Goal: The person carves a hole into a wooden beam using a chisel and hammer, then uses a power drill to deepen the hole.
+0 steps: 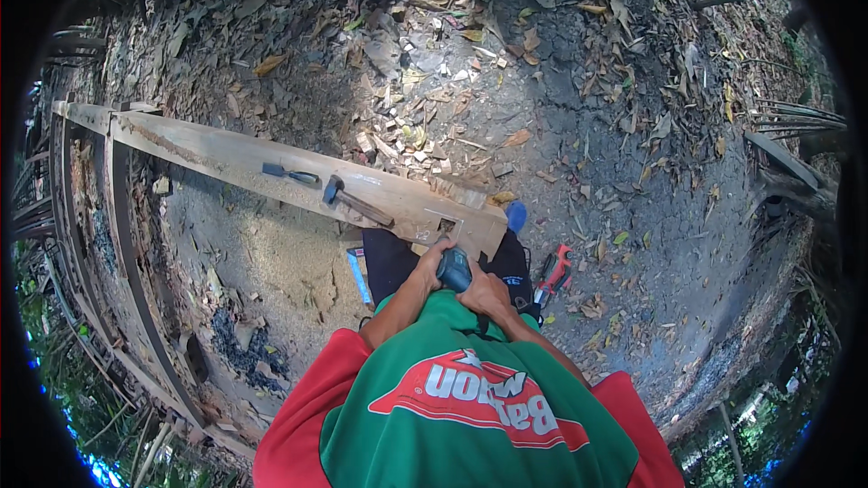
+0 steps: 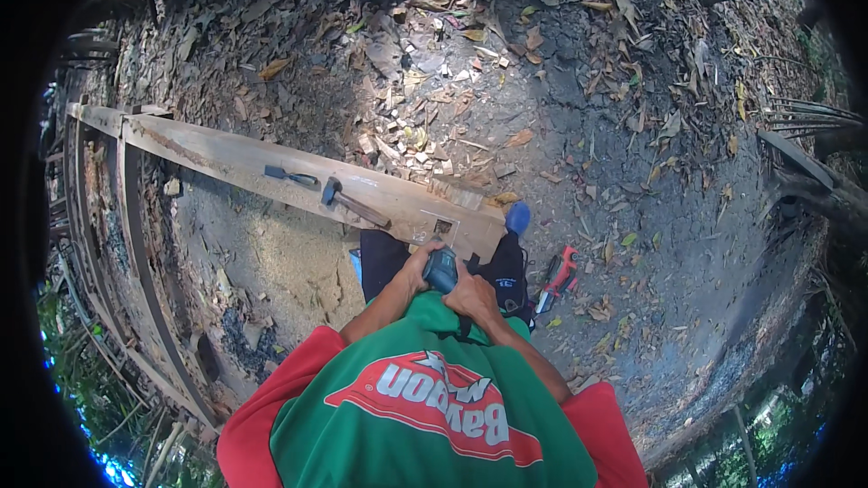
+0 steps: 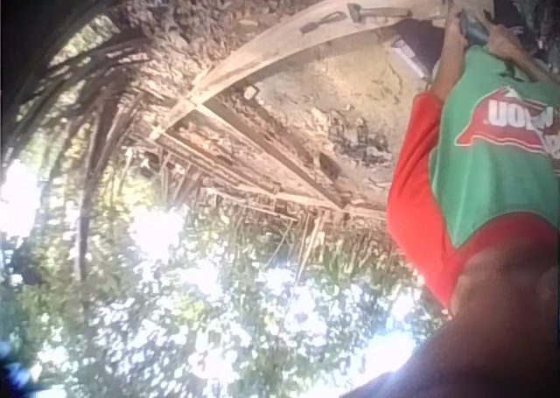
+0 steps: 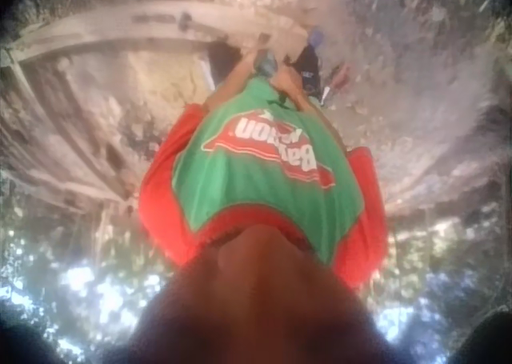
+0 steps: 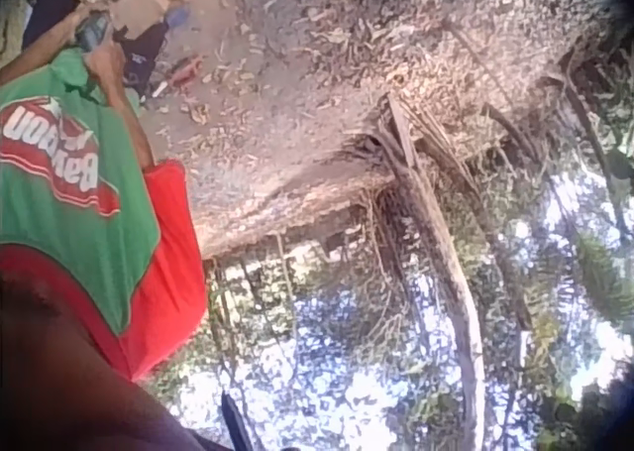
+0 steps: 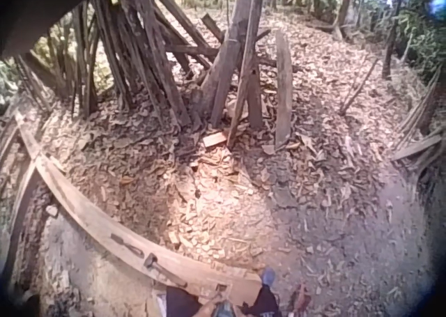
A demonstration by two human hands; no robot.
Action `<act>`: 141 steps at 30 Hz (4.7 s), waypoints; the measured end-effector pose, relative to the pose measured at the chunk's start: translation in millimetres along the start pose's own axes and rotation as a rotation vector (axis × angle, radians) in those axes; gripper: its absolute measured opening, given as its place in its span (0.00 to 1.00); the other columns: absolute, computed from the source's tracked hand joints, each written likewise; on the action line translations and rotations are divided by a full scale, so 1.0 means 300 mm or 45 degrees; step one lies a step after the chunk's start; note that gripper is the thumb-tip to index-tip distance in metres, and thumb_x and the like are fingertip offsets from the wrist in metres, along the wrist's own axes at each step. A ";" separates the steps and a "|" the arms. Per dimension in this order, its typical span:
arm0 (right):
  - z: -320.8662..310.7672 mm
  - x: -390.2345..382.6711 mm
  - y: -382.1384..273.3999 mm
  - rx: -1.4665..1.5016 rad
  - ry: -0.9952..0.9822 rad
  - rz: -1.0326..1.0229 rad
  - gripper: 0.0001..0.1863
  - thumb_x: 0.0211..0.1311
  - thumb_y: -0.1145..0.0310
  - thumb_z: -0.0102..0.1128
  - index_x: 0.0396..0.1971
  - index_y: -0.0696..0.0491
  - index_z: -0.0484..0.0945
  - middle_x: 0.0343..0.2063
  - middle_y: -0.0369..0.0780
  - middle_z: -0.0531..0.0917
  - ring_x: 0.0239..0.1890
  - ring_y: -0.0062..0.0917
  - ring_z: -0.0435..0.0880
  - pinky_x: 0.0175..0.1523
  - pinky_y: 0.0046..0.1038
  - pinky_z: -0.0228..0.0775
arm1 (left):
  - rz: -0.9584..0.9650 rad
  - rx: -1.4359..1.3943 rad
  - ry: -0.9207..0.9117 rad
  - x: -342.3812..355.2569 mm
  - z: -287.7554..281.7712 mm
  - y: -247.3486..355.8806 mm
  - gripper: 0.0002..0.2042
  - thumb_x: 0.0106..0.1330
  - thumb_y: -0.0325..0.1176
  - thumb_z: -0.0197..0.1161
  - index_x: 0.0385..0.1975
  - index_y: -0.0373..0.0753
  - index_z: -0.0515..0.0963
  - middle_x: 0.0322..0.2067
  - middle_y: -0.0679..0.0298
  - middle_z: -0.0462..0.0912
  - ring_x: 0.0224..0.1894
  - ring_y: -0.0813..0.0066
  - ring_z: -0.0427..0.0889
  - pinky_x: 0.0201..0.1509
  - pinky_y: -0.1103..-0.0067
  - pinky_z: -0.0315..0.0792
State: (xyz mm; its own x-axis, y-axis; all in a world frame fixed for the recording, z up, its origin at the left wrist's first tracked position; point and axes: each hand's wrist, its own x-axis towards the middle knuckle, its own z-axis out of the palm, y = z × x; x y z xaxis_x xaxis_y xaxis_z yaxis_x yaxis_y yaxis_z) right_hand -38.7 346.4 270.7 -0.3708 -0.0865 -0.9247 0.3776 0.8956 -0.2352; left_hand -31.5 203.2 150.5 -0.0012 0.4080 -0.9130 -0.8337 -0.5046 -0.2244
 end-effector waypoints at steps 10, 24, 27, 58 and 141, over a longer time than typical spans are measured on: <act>0.004 0.023 0.010 0.014 0.014 -0.010 0.51 0.39 0.56 0.66 0.68 0.49 0.56 0.40 0.54 0.83 0.42 0.46 0.84 0.50 0.40 0.76 | -0.068 0.006 0.082 0.033 -0.006 0.016 0.12 0.61 0.45 0.61 0.33 0.43 0.77 0.27 0.61 0.83 0.27 0.64 0.84 0.38 0.64 0.81; -0.023 0.030 0.000 -0.046 -0.040 -0.002 0.51 0.40 0.55 0.66 0.68 0.50 0.55 0.42 0.54 0.83 0.45 0.46 0.83 0.52 0.40 0.74 | -0.083 0.019 0.122 0.043 -0.005 0.027 0.13 0.61 0.43 0.60 0.39 0.42 0.74 0.29 0.59 0.83 0.27 0.63 0.85 0.37 0.61 0.81; -0.033 0.024 -0.003 -0.033 -0.041 -0.004 0.52 0.40 0.54 0.67 0.69 0.50 0.55 0.42 0.55 0.82 0.46 0.47 0.82 0.53 0.41 0.74 | -0.084 0.027 0.139 0.036 0.003 0.022 0.13 0.61 0.45 0.60 0.34 0.41 0.77 0.28 0.61 0.84 0.28 0.63 0.85 0.40 0.63 0.81; -0.014 -0.011 0.035 -0.036 -0.039 -0.106 0.55 0.36 0.52 0.71 0.69 0.51 0.55 0.40 0.57 0.82 0.43 0.50 0.83 0.51 0.42 0.74 | -0.006 -0.017 0.033 0.023 -0.043 -0.039 0.13 0.62 0.44 0.59 0.34 0.40 0.76 0.27 0.61 0.83 0.28 0.65 0.84 0.40 0.66 0.81; 0.043 -0.057 0.093 -0.284 0.036 -0.141 0.52 0.40 0.59 0.68 0.69 0.51 0.54 0.37 0.57 0.83 0.39 0.51 0.84 0.47 0.45 0.76 | 0.112 -0.212 -0.218 0.026 -0.058 -0.196 0.16 0.63 0.45 0.58 0.40 0.39 0.76 0.33 0.61 0.84 0.34 0.67 0.84 0.45 0.69 0.79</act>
State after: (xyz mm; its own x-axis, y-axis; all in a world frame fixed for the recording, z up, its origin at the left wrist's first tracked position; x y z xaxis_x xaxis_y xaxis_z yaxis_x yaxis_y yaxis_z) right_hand -10.8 367.3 276.2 -0.4243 -0.1803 -0.8874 0.1379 0.9557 -0.2601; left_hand 27.2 222.9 150.5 -0.1748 0.4728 -0.8636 -0.7236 -0.6566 -0.2130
